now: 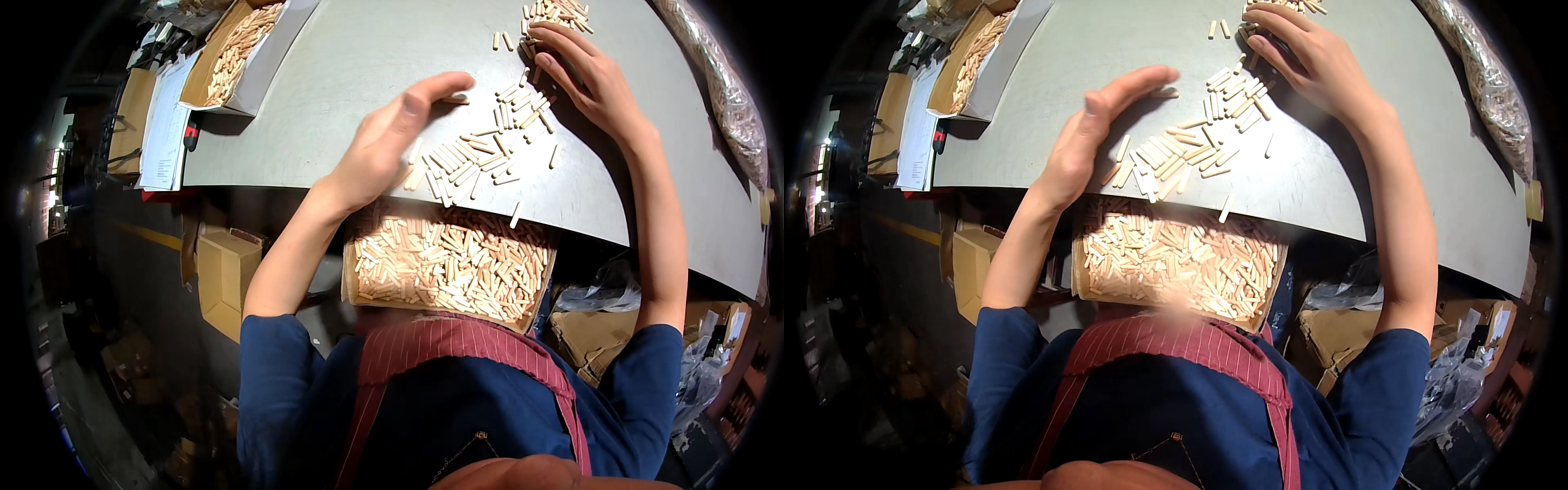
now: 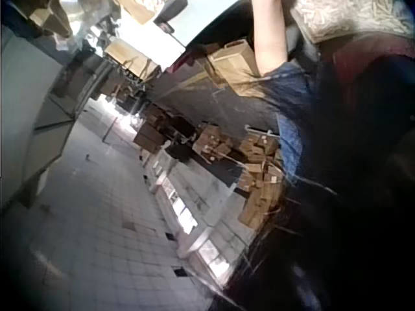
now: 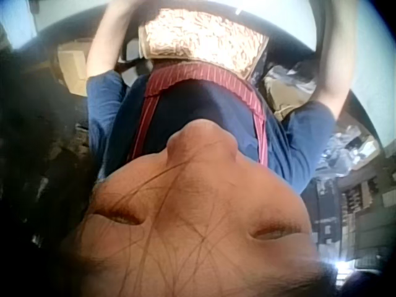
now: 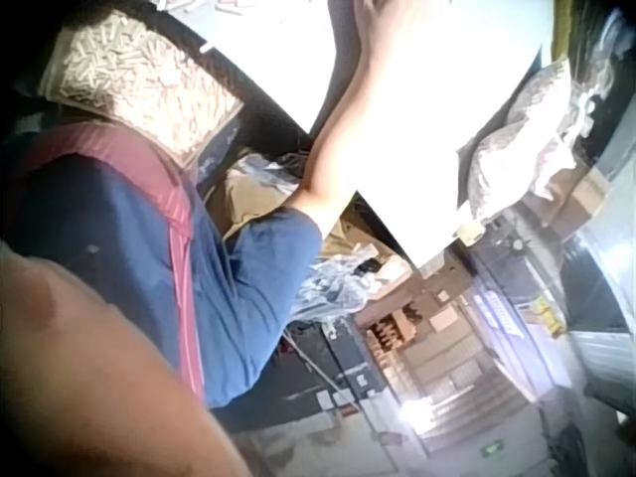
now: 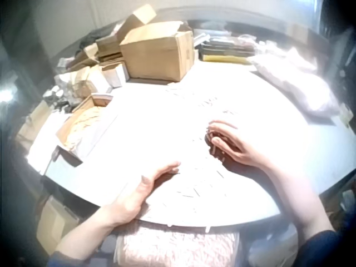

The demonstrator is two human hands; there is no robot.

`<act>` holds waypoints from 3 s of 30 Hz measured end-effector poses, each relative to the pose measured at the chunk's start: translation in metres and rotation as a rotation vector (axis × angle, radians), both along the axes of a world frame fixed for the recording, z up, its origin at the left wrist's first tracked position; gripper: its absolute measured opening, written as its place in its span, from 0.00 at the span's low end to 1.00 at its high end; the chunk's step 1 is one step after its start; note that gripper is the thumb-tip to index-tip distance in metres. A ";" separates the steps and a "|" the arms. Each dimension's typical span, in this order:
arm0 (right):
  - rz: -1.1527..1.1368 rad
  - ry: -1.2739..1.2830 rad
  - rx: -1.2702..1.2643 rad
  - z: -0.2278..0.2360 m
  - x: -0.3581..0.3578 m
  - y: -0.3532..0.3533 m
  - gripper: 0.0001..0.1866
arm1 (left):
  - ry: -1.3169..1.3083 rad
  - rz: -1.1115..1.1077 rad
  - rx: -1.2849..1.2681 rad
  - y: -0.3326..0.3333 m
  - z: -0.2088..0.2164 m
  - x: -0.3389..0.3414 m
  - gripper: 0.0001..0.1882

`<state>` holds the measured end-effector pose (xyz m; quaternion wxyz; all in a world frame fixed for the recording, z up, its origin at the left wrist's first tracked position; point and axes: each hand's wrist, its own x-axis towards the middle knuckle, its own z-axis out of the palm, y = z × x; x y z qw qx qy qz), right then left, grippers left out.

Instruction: The person sorts small cylindrical wooden corks on a metal table, picking them up one by one and placing them into a cardboard box. The person repeatedly gathers corks from the table surface and transfers them into the box, occasionally spreading them out to continue the process.

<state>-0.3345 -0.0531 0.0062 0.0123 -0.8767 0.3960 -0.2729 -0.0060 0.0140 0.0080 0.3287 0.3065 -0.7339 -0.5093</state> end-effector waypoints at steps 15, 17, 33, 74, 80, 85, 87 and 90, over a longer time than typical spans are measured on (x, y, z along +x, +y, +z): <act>-0.026 0.021 -0.006 0.002 0.002 0.005 0.18 | -0.130 -0.218 -0.150 0.039 0.012 0.016 0.42; -0.019 0.035 -0.015 -0.001 0.002 0.003 0.17 | 0.004 -0.217 0.130 0.059 0.011 0.022 0.47; -0.010 -0.129 -0.083 0.000 -0.015 -0.009 0.15 | 0.022 -0.206 0.126 -0.044 0.013 -0.060 0.34; -0.108 -0.612 0.331 -0.019 -0.007 -0.021 0.14 | -0.609 -0.489 -0.652 0.030 0.022 0.014 0.48; -0.119 -0.571 0.287 -0.021 -0.008 -0.022 0.15 | 0.066 -0.196 0.140 0.040 0.022 0.035 0.42; -0.151 -0.704 0.361 -0.028 -0.012 -0.026 0.15 | -0.328 -0.038 -0.375 -0.005 0.001 0.004 0.34; -0.200 -0.650 0.325 -0.022 -0.013 -0.024 0.15 | -0.304 -0.100 -0.483 -0.017 -0.007 -0.021 0.32; -0.203 -0.756 0.399 -0.025 -0.009 -0.027 0.16 | -0.229 -0.224 -0.476 -0.032 -0.013 -0.059 0.31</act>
